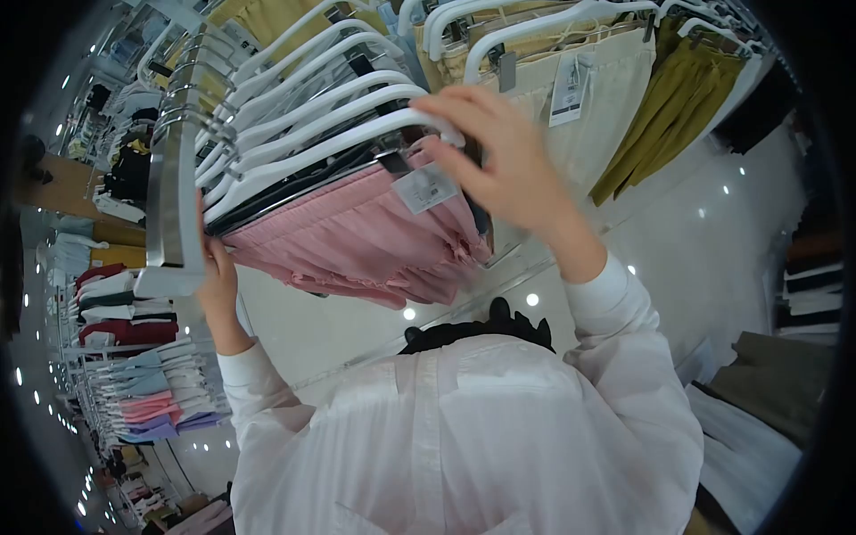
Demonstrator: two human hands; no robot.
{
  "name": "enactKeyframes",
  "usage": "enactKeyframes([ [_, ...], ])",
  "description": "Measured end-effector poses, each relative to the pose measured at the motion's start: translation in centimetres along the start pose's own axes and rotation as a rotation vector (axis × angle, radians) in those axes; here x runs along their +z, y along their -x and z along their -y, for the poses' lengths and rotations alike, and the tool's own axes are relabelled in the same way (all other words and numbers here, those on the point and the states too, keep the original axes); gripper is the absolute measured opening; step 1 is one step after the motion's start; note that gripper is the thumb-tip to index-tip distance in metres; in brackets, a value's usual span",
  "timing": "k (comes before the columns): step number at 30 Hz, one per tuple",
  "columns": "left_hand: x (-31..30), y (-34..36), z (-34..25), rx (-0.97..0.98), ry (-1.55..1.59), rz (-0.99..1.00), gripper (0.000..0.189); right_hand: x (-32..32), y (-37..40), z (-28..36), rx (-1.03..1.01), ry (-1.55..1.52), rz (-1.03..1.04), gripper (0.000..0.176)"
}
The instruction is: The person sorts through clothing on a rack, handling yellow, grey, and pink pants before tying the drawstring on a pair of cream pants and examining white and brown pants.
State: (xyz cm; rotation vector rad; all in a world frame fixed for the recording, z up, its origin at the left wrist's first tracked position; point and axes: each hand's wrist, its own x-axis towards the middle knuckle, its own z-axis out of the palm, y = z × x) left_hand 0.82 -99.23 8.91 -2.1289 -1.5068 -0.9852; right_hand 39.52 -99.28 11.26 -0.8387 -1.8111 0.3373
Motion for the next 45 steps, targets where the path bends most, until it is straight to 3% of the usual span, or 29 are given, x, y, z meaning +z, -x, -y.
enactKeyframes([
  [1, 0.1, -0.2, -0.7, -0.067, 0.113, -0.041, 0.048, 0.3, 0.9, 0.6, 0.056, -0.089, -0.005, 0.025],
  [3, -0.2, 0.3, -2.4, -0.049, -0.087, -0.031, 0.05, 0.4, 2.4, 1.4, 0.107, -0.224, 0.044, 0.03],
  [5, -0.8, 0.5, -2.7, -0.021, -0.149, -0.038, 0.051, 0.6, 3.7, 3.2, 0.391, -0.73, 0.171, 0.03],
  [6, -1.6, 0.6, -3.8, -0.323, -0.145, 0.082, 0.043, 0.8, 4.1, 3.6, 0.39, -0.736, 0.168, 0.03],
  [7, -1.5, 0.9, -5.1, -0.317, -0.148, 0.082, 0.043, 1.0, 4.5, 3.9, 0.355, -0.755, 0.176, 0.031],
  [9, -0.8, 1.6, -8.4, -0.497, 0.439, -0.421, 0.032, 1.3, 5.4, 4.4, 0.314, -0.77, 0.172, 0.031],
  [11, 0.3, 3.8, -12.5, -0.454, 0.47, -0.406, 0.031, 1.8, 6.3, 5.0, 0.146, -0.443, 0.141, 0.032],
  [13, 0.6, 4.5, -16.5, -0.148, 0.408, -0.088, 0.039, 2.4, 6.8, 6.0, 0.16, -0.479, 0.088, 0.033],
  [15, 1.3, 4.9, -18.6, -0.071, 0.383, -0.096, 0.051, 2.8, 7.3, 6.7, 0.133, -0.46, 0.037, 0.033],
  [16, 0.9, 4.8, -18.6, -0.078, 0.408, -0.068, 0.051, 2.8, 7.7, 6.9, 0.219, -0.483, 0.066, 0.034],
  [19, 0.6, 4.8, -18.2, -0.119, 0.556, -0.017, 0.046, 2.5, 8.0, 6.9, 0.173, -0.404, 0.114, 0.033],
  [23, 0.8, 4.4, -18.2, -0.123, 0.558, 0.007, 0.037, 3.3, 8.7, 3.7, 0.123, -0.303, -0.113, 0.035],
  [25, 1.0, 4.8, -18.6, -0.152, 0.581, -0.014, 0.035, 2.4, 7.0, 2.9, 0.228, -0.434, -0.272, 0.034],
  [29, 0.9, 4.7, -19.2, -0.117, 0.374, -0.053, 0.036, 2.1, 3.3, -1.4, 0.129, -0.242, -0.279, 0.034],
  [31, 0.7, 4.4, -19.5, -0.101, 0.222, -0.063, 0.037, 2.9, 2.3, -3.0, 0.25, -0.42, 0.033, 0.033],
  [33, 0.6, 4.2, -19.9, -0.119, 0.078, -0.023, 0.043, 3.3, 2.6, -2.5, 0.302, -0.43, 0.075, 0.027],
  [36, 1.4, 2.8, -20.2, -0.18, 0.114, -0.142, 0.052, 1.4, 3.6, 1.1, 0.166, -0.396, 0.209, 0.025],
  [39, 2.0, 0.8, -21.6, -0.176, 0.101, -0.101, 0.06, 0.4, 4.0, 1.2, 0.097, -0.574, 0.351, 0.028],
  [42, 3.7, 1.5, -21.5, -0.344, 0.332, -0.173, 0.067, -0.4, 3.3, -1.3, -0.005, -0.634, 0.468, 0.029],
  [44, 4.9, 2.1, -21.3, -0.466, 0.552, -0.27, 0.073, -0.8, 2.6, -3.6, -0.243, -0.467, 0.387, 0.027],
  [45, 5.0, 2.3, -21.5, -0.509, 0.581, -0.3, 0.077, -1.5, 2.0, -4.0, -0.096, -0.536, 0.417, 0.029],
])
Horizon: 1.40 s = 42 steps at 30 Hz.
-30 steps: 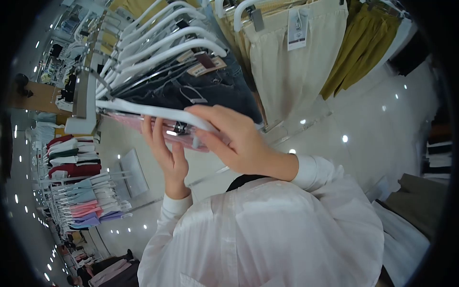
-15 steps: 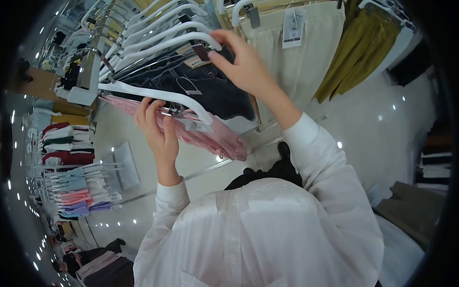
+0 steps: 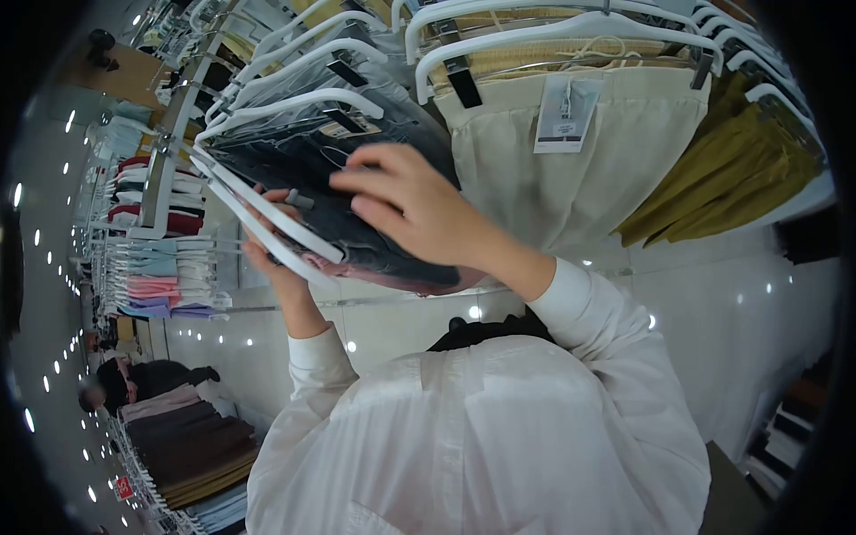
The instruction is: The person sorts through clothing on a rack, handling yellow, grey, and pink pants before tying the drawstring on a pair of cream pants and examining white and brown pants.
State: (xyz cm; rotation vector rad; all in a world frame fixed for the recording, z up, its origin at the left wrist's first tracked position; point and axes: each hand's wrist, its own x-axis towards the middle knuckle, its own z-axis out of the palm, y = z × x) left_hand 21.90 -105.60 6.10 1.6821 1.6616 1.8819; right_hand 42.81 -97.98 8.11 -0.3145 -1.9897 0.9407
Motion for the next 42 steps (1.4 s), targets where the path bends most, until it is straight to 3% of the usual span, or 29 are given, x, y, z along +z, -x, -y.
enactKeyframes([
  [2, -1.1, -0.3, 0.2, 0.15, -0.133, 0.106, 0.077, -0.9, -1.0, -2.0, -0.058, -0.039, -0.236, 0.033],
  [3, -0.1, 0.0, -0.4, 0.149, -0.104, -0.028, 0.074, -1.6, -1.4, -2.9, -0.05, 0.013, -0.225, 0.039],
  [4, 0.9, 0.2, -1.0, -0.031, 0.244, -0.127, 0.072, -2.0, -1.8, -3.4, -0.05, -0.003, -0.21, 0.039],
  [6, 0.8, -0.6, -2.8, 0.148, -0.132, -0.096, 0.071, -1.9, -2.5, -4.1, 0.01, -0.114, -0.145, 0.045],
  [8, 1.0, -0.6, -3.4, 0.123, -0.165, -0.107, 0.072, -1.7, -3.3, -4.8, 0.011, -0.113, -0.102, 0.05],
  [14, -0.1, -0.5, -3.5, 0.119, -0.204, -0.037, 0.074, 0.0, -5.2, -6.7, -0.004, -0.134, -0.28, 0.053],
  [16, -0.1, -0.4, -3.2, 0.145, -0.208, -0.046, 0.074, 0.1, -5.6, -6.8, -0.032, -0.115, -0.294, 0.046],
  [18, 0.2, -0.3, -3.3, 0.134, -0.172, -0.103, 0.072, -0.1, -5.9, -6.9, 0.065, -0.15, -0.218, 0.038],
  [20, 0.2, -0.6, -3.5, 0.153, -0.222, -0.013, 0.071, 0.0, -6.1, -7.1, 0.039, -0.126, -0.258, 0.03],
  [22, -0.2, -0.7, -3.7, 0.134, -0.344, 0.089, 0.071, -0.6, -5.8, -5.8, 0.301, -0.329, -0.058, 0.027],
  [24, 0.5, -1.8, -4.9, 0.205, -0.479, 0.134, 0.069, -0.1, -3.8, -1.8, 0.164, -0.078, 0.08, 0.025],
  [25, -0.6, -1.2, -3.3, 0.139, -0.577, 0.207, 0.068, 0.7, -2.5, -0.2, 0.063, -0.058, 0.028, 0.024],
  [26, 0.4, -2.1, -4.9, 0.193, -0.525, 0.216, 0.07, 1.2, -1.7, 0.8, -0.035, -0.038, -0.024, 0.023],
  [31, 0.4, -1.1, -2.0, 0.095, -0.291, 0.099, 0.079, 0.4, -1.8, 0.7, 0.0, -0.224, 0.038, 0.02],
  [32, 0.0, -1.7, -1.2, 0.237, -0.29, 0.131, 0.082, 0.3, -2.1, 0.5, -0.021, -0.29, 0.057, 0.022],
  [34, 0.0, -1.1, 0.5, 0.22, -0.132, 0.002, 0.081, -0.1, -3.8, -0.7, -0.182, -0.149, -0.093, 0.031],
  [36, 0.0, -0.8, 0.7, 0.181, -0.132, -0.005, 0.085, -0.4, -6.4, -1.5, -0.179, -0.087, -0.289, 0.036],
  [37, 0.0, -0.8, 0.7, 0.144, -0.135, -0.015, 0.09, -0.4, -7.6, -2.4, -0.18, -0.084, -0.291, 0.036],
  [39, 0.6, -1.2, 0.6, 0.179, -0.111, -0.025, 0.085, -0.5, -10.0, -4.3, -0.235, 0.131, -0.452, 0.041],
  [42, 1.1, -1.6, 0.4, 0.224, -0.135, -0.084, 0.081, 0.2, -11.5, -6.6, -0.209, 0.331, -0.447, 0.045],
])
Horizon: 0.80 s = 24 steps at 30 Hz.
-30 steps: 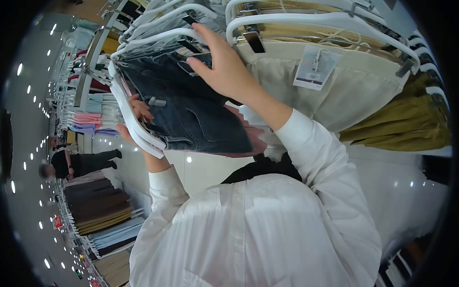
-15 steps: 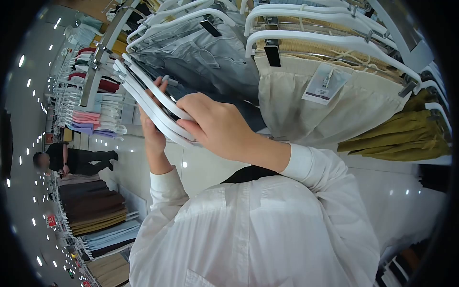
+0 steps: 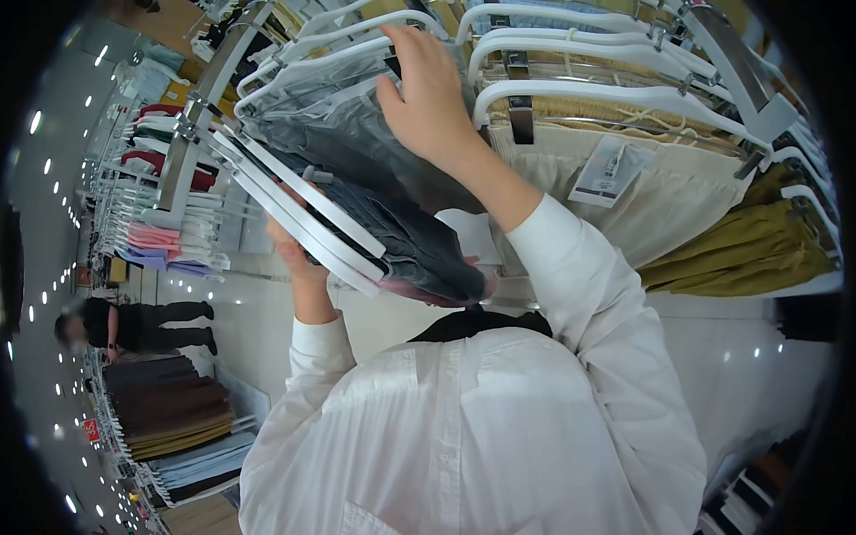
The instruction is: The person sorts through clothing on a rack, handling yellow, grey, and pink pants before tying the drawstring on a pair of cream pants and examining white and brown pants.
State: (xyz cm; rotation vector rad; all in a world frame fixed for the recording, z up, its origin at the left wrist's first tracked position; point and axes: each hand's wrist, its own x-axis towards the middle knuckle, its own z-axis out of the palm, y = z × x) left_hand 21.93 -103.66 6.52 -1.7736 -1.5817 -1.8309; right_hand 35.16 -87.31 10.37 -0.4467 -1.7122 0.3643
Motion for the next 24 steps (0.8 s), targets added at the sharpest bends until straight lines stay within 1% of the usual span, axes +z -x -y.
enactKeyframes([
  [1, 0.0, -0.5, -0.7, 0.039, -0.089, 0.027, 0.081, -0.2, 0.1, 0.1, -0.007, 0.005, -0.002, 0.045],
  [2, 0.0, -0.8, -1.0, 0.08, -0.178, 0.052, 0.08, -0.6, 0.5, 0.6, 0.136, -0.055, 0.073, 0.045],
  [3, -0.1, -0.7, -1.0, 0.085, -0.161, 0.081, 0.08, -0.9, 0.7, 1.3, 0.279, -0.115, 0.149, 0.045],
  [4, -0.2, -1.0, -1.5, 0.089, -0.154, 0.078, 0.08, -0.9, 1.3, 2.0, 0.274, -0.107, 0.146, 0.045],
  [6, -0.3, -1.9, -2.8, 0.057, -0.336, 0.242, 0.08, -0.5, 2.7, 3.2, 0.041, -0.062, 0.239, 0.041],
  [7, -0.2, -2.2, -2.8, 0.081, -0.397, 0.283, 0.082, -0.9, 3.0, 3.7, 0.03, -0.107, 0.264, 0.039],
  [8, -0.2, -2.3, -2.4, 0.089, -0.387, 0.283, 0.082, -1.2, 3.3, 4.2, 0.02, -0.152, 0.288, 0.036],
  [9, -0.3, -2.4, -1.9, 0.104, -0.402, 0.293, 0.083, -1.7, 3.4, 5.2, 0.159, -0.239, 0.314, 0.034],
  [10, -0.4, -2.5, -1.6, 0.119, -0.415, 0.304, 0.085, -2.9, 3.2, 6.0, 0.294, -0.269, 0.441, 0.038],
  [11, -0.7, -2.7, -1.8, 0.134, -0.475, 0.325, 0.086, -3.3, 3.5, 6.3, 0.327, -0.344, 0.451, 0.038],
  [12, -0.8, -3.1, -1.2, 0.175, -0.432, 0.328, 0.087, -3.6, 3.7, 6.4, 0.359, -0.417, 0.461, 0.039],
  [14, -1.1, -3.3, -1.2, 0.229, -0.503, 0.389, 0.087, -4.5, 3.7, 6.9, 0.396, -0.437, 0.487, 0.04],
  [15, -1.3, -3.6, -1.2, 0.236, -0.428, 0.432, 0.087, -4.8, 3.5, 7.1, 0.427, -0.468, 0.517, 0.04],
  [16, -1.2, -3.8, -1.4, 0.239, -0.397, 0.438, 0.089, -4.7, 3.6, 7.1, 0.431, -0.455, 0.511, 0.04],
  [18, -0.7, -3.6, -1.1, 0.159, -0.314, 0.422, 0.09, -4.5, 4.1, 6.8, 0.391, -0.477, 0.475, 0.04],
  [19, -0.4, -3.6, -0.8, 0.173, -0.283, 0.403, 0.091, -4.3, 4.4, 6.5, 0.338, -0.429, 0.468, 0.039],
  [20, -0.3, -3.8, -1.0, 0.181, -0.296, 0.4, 0.091, -4.1, 4.7, 5.9, 0.258, -0.318, 0.485, 0.039],
  [22, -0.2, -3.8, -0.7, 0.215, -0.316, 0.382, 0.09, -4.0, 4.7, 5.7, 0.182, -0.302, 0.438, 0.04],
  [23, -0.1, -3.8, -0.5, 0.222, -0.331, 0.379, 0.091, -3.9, 4.8, 5.6, 0.189, -0.289, 0.433, 0.04],
  [24, -0.2, -3.8, -0.4, 0.224, -0.32, 0.384, 0.091, -3.8, 4.8, 5.5, 0.257, -0.357, 0.442, 0.041],
])
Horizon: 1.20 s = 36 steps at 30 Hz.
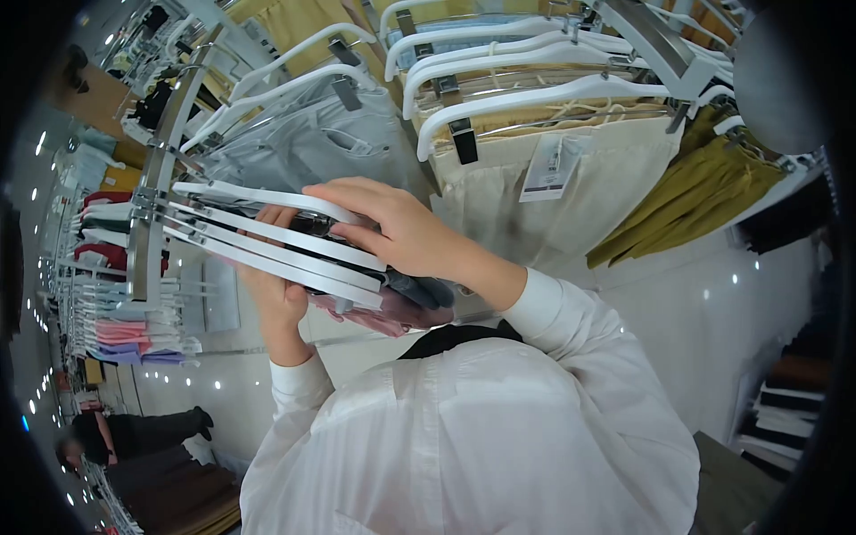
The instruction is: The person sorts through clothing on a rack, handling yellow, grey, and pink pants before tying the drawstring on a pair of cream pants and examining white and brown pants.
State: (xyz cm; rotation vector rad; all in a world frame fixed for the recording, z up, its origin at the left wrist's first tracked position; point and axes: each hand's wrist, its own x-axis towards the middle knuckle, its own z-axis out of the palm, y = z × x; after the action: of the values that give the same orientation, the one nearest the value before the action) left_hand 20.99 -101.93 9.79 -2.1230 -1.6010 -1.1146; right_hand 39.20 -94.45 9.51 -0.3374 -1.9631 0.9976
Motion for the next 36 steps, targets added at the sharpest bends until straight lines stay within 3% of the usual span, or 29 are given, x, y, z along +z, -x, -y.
enactKeyframes([
  [2, 0.0, 0.2, 0.3, 0.017, -0.099, 0.033, 0.092, -0.1, 0.0, -0.2, 0.056, -0.077, 0.002, 0.042],
  [4, -0.1, -0.1, 0.1, 0.043, -0.097, 0.045, 0.09, -0.2, -0.2, -0.3, 0.249, -0.181, 0.082, 0.042],
  [7, -0.6, 0.2, 0.2, 0.111, -0.14, 0.074, 0.088, -0.2, -0.4, -1.4, 0.265, -0.091, 0.087, 0.04],
  [8, -0.7, 0.6, 0.2, 0.158, -0.17, 0.092, 0.086, 0.0, -0.5, -2.0, 0.209, -0.031, 0.031, 0.036],
  [11, -0.9, 1.4, 0.3, 0.176, -0.205, 0.038, 0.078, -0.4, -1.3, -2.3, 0.39, 0.036, -0.081, 0.03],
  [14, -0.7, 2.4, 0.6, 0.164, -0.192, -0.059, 0.068, 0.0, -1.7, -4.1, 0.216, 0.054, -0.246, 0.029],
  [20, -2.3, 3.7, 0.6, 0.189, -0.197, -0.05, 0.058, 0.6, -2.0, -4.9, 0.188, 0.105, -0.342, 0.028],
  [23, -2.0, 3.4, 0.0, 0.232, -0.178, -0.189, 0.054, 0.8, -2.6, -5.8, 0.197, 0.155, -0.386, 0.029],
  [25, -1.7, 3.0, -0.2, 0.194, -0.138, -0.171, 0.052, 1.1, -3.2, -6.8, 0.206, 0.206, -0.418, 0.031],
  [29, 0.2, 2.0, 1.4, 0.211, -0.086, -0.15, 0.046, 0.7, -2.6, -6.6, 0.239, -0.27, -0.212, 0.035],
  [30, 0.1, 2.1, 1.3, 0.18, -0.127, -0.095, 0.051, 0.3, -1.7, -4.7, 0.437, -0.667, -0.169, 0.041],
  [32, 0.4, 1.4, 1.1, 0.168, -0.145, -0.109, 0.049, -0.2, 0.5, -3.8, 0.561, -1.007, -0.257, 0.046],
  [36, 3.4, 0.2, 2.4, 0.161, -0.164, -0.235, 0.042, -0.4, 5.2, -6.0, 0.618, -1.051, -0.355, 0.049],
])
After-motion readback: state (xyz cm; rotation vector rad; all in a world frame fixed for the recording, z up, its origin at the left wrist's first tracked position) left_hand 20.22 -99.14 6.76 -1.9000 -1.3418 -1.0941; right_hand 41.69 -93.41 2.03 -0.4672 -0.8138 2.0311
